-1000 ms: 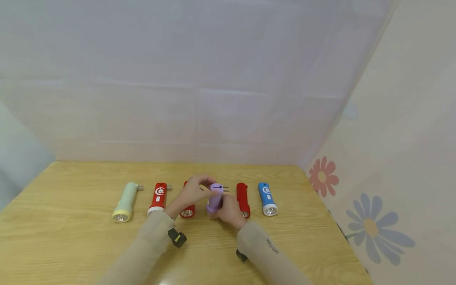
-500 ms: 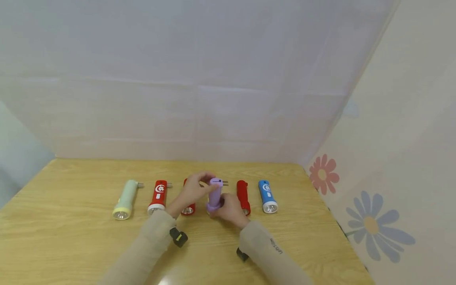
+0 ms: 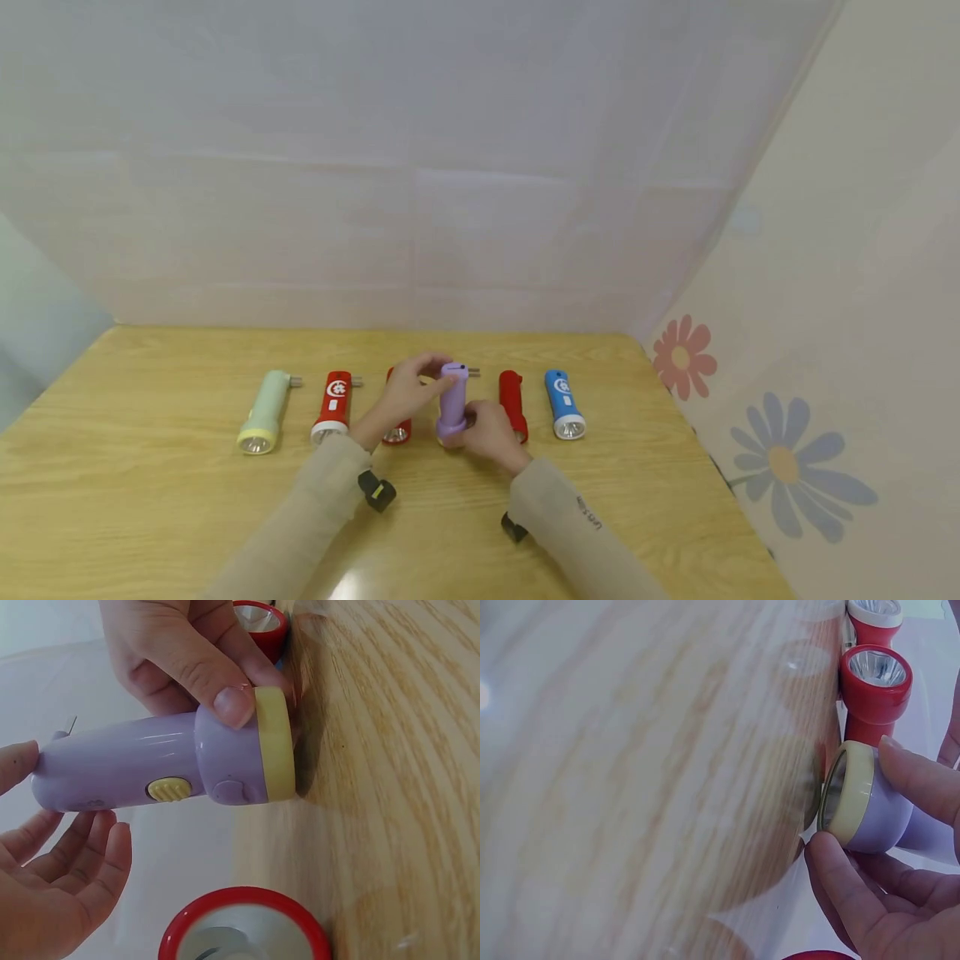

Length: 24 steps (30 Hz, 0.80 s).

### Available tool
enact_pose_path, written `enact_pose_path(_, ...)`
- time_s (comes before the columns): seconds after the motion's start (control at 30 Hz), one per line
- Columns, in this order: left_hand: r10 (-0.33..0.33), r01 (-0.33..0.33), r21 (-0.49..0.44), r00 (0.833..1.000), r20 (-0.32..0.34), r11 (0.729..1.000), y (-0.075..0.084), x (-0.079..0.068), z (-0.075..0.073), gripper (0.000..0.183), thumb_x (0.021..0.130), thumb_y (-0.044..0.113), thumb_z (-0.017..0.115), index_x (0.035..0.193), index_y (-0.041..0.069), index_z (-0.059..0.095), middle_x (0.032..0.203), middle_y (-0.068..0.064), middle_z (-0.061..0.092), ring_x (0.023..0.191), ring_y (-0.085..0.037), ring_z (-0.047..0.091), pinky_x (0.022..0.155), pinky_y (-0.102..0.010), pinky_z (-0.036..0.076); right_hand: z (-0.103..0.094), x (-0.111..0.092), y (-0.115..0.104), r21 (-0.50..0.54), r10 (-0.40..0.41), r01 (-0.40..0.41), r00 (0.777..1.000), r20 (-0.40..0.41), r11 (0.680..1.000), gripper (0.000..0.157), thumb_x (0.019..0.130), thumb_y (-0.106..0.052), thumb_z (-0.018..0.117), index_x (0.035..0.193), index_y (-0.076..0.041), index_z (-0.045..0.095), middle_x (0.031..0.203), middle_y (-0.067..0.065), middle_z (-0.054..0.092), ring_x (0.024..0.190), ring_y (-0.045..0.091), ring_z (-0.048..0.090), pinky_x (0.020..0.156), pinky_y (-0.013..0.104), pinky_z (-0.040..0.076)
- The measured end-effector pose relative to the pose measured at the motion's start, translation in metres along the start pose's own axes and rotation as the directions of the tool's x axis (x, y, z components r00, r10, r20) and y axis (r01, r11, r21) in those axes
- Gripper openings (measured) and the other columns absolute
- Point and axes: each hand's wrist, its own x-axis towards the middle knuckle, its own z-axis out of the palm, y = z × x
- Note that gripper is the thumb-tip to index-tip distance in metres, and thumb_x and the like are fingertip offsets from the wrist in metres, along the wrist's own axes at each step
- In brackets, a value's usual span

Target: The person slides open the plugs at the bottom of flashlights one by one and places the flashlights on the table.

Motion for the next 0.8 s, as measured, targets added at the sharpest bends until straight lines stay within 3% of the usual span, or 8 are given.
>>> enact_pose_path(0.27,-0.005,0.005,0.012,1.000,0.021,1.000,-0.0033,0.0008,0.0015,0.032,0.086,0.015,0.063,0.114,0.001,0.058,0.103,-0.011,0.063,0.088,-0.023,0.059,0.077,-0.033,0.049,-0.0022,-0.0005,-0.0014,0.005,0.035,-0.035,0.999,0.012,0.999,0.040,0.068,-0.021,0.080,0.098,0.001,0.065,0.086,0.005,0.065,0.072,0.015,0.055,0.070,0.033,0.048)
enact_pose_path(0.8,-0.053,0.053,0.014,0.999,0.001,0.999,-0.0067,0.0027,0.0051,0.033,0.088,0.015,0.061,0.118,0.003,0.057,0.103,-0.011,0.062,0.088,-0.023,0.058,0.072,-0.031,0.050,-0.0043,-0.0030,-0.0039,0.007,0.054,-0.054,0.999,0.006,0.998,0.034,0.068,-0.021,0.080,0.092,0.000,0.067,0.077,0.002,0.064,0.066,0.015,0.052,0.061,0.027,0.045)
